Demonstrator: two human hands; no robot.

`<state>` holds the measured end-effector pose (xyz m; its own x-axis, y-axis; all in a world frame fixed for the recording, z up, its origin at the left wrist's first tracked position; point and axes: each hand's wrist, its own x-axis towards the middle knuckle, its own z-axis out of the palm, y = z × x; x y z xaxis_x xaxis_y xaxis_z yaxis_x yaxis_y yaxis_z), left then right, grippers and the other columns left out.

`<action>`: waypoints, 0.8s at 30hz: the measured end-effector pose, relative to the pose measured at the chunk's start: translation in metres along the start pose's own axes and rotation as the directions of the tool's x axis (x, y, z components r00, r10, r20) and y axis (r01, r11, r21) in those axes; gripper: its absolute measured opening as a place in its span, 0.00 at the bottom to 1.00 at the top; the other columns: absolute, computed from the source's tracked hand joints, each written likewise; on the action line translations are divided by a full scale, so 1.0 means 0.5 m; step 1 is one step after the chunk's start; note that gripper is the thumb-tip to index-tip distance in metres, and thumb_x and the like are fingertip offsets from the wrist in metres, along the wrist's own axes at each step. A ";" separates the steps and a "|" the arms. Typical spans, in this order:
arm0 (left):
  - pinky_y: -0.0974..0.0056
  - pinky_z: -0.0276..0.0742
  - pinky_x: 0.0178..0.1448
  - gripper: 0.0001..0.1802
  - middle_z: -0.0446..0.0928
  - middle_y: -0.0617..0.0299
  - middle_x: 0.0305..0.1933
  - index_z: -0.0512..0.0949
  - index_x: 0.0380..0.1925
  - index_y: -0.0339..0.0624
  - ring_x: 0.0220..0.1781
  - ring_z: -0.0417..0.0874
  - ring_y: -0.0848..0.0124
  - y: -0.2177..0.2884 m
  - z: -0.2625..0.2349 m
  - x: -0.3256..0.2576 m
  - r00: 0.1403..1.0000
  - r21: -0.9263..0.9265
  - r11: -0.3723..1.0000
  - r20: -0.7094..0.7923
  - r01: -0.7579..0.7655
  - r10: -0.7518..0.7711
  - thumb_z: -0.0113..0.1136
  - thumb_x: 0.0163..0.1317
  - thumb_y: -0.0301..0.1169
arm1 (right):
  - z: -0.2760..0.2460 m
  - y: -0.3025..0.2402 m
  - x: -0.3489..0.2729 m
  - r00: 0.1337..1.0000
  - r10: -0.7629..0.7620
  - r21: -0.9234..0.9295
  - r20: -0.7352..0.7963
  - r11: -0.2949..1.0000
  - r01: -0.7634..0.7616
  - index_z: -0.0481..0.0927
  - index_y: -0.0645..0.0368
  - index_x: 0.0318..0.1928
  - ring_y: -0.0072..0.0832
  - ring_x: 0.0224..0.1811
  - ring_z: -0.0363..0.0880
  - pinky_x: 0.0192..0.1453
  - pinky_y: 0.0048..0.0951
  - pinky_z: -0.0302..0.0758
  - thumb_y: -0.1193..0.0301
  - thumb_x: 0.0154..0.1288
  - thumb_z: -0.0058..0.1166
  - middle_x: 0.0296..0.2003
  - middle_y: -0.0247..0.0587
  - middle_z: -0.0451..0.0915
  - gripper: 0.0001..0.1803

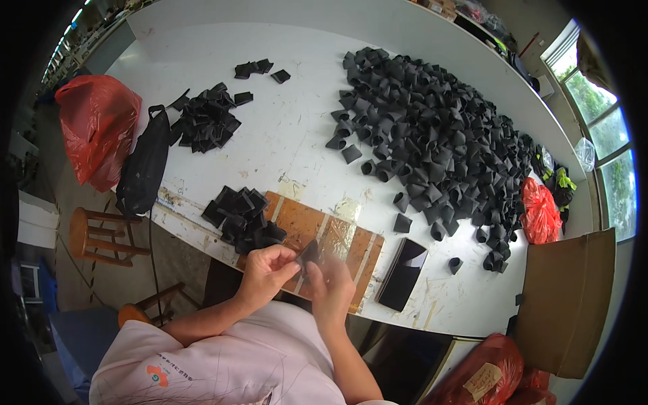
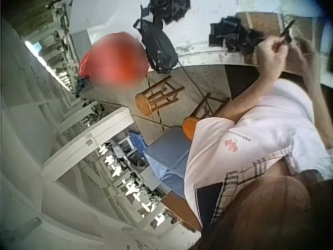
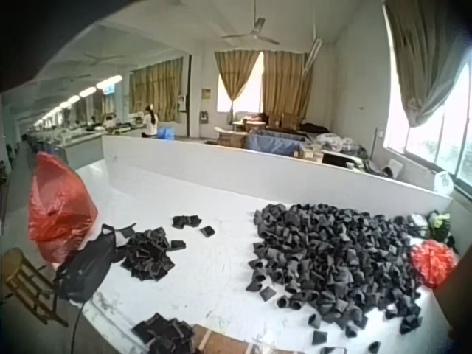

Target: Assembling small foam components with metal rods and plastic sleeves at a factory workbench.

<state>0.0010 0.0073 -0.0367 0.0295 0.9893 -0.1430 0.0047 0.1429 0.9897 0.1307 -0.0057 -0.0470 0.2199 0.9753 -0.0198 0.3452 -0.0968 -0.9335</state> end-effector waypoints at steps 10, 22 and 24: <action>0.69 0.70 0.23 0.05 0.75 0.55 0.20 0.75 0.26 0.34 0.20 0.76 0.71 0.033 0.010 -0.013 0.879 0.417 0.820 -0.091 -0.393 0.468 0.57 0.46 0.17 | 0.003 -0.048 0.008 0.817 -0.567 -0.282 0.102 0.771 0.570 0.76 0.60 0.33 0.33 0.23 0.72 0.24 0.29 0.69 0.78 0.49 0.58 0.27 0.40 0.72 0.09; 0.78 0.59 0.19 0.07 0.70 0.69 0.19 0.71 0.29 0.32 0.17 0.64 0.88 0.085 -0.008 -0.009 0.981 -0.051 0.990 -0.150 -0.128 0.120 0.48 0.49 0.14 | -0.005 -0.062 0.018 0.760 0.119 0.732 0.639 0.211 -0.648 0.75 0.61 0.26 0.14 0.17 0.58 0.20 0.15 0.55 0.72 0.55 0.57 0.17 0.28 0.66 0.07; 0.79 0.59 0.18 0.07 0.71 0.67 0.19 0.71 0.29 0.32 0.17 0.65 0.88 0.067 0.001 -0.006 0.935 0.029 0.958 -0.209 -0.287 0.286 0.47 0.50 0.14 | -0.009 -0.083 0.018 0.750 0.088 0.718 0.655 0.237 -0.654 0.72 0.58 0.25 0.14 0.20 0.59 0.22 0.16 0.56 0.67 0.58 0.55 0.19 0.28 0.66 0.10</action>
<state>0.0014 0.0093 -0.0029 -0.1804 0.9721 0.1498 0.0247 -0.1478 0.9887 0.1223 0.0064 -0.0069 -0.4024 0.8535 -0.3312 -0.7173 -0.5187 -0.4651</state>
